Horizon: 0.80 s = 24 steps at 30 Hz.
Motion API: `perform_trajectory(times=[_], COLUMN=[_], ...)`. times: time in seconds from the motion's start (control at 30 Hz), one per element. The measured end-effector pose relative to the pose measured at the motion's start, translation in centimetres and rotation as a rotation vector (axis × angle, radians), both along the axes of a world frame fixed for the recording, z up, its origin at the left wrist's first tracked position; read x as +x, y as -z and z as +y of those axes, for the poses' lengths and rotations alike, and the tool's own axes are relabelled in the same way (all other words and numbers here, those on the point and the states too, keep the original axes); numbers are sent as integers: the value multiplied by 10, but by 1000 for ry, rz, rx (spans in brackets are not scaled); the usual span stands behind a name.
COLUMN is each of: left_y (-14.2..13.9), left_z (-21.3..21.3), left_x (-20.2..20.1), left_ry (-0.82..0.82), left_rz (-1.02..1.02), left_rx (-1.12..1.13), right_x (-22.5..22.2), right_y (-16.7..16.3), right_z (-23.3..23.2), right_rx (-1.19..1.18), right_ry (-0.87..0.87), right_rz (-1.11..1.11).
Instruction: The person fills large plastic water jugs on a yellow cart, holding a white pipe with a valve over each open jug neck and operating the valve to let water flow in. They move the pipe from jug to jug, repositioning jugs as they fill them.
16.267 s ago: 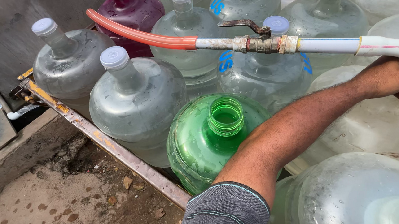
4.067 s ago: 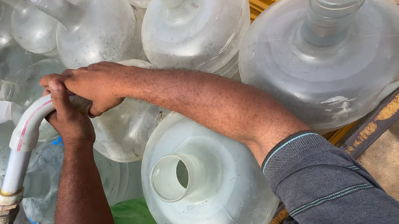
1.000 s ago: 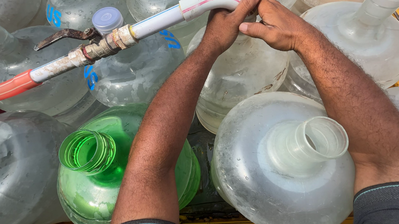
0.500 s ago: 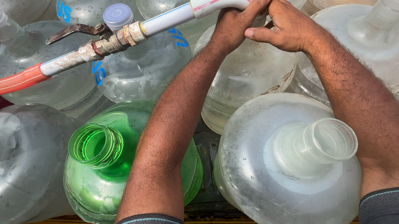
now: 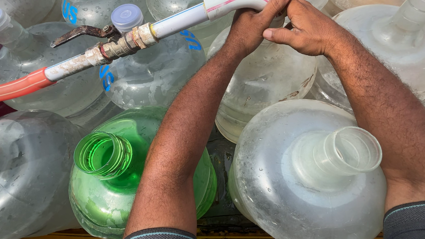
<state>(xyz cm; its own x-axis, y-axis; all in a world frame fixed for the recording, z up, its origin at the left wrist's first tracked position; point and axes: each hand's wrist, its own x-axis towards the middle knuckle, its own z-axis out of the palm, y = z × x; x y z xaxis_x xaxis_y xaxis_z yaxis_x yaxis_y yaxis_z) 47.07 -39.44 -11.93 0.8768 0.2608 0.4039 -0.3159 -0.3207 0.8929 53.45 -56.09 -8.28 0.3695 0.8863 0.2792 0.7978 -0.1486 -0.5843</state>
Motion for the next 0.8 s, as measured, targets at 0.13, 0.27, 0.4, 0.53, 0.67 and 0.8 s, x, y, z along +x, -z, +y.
perform_trajectory(times=[0.13, 0.27, 0.4, 0.53, 0.67, 0.8], left_y=[0, 0, 0, 1, 3, 3], left_z=[1, 0, 1, 2, 2, 3], left_x=[0, 1, 1, 1, 3, 4], left_ry=[2, 14, 12, 23, 20, 5], left_rz=[24, -8, 15, -8, -9, 23], left_rx=[-7, -22, -31, -29, -14, -5], right_x=[-2, -6, -8, -9, -8, -6], right_y=[-2, -5, -9, -10, -8, -5], right_z=[-3, -2, -6, -6, -4, -3], right_rx=[76, 20, 58, 46, 61, 37], right_ry=[-87, -24, -66, -73, -55, -27], right_rz=[-16, 59, 45, 36, 47, 40])
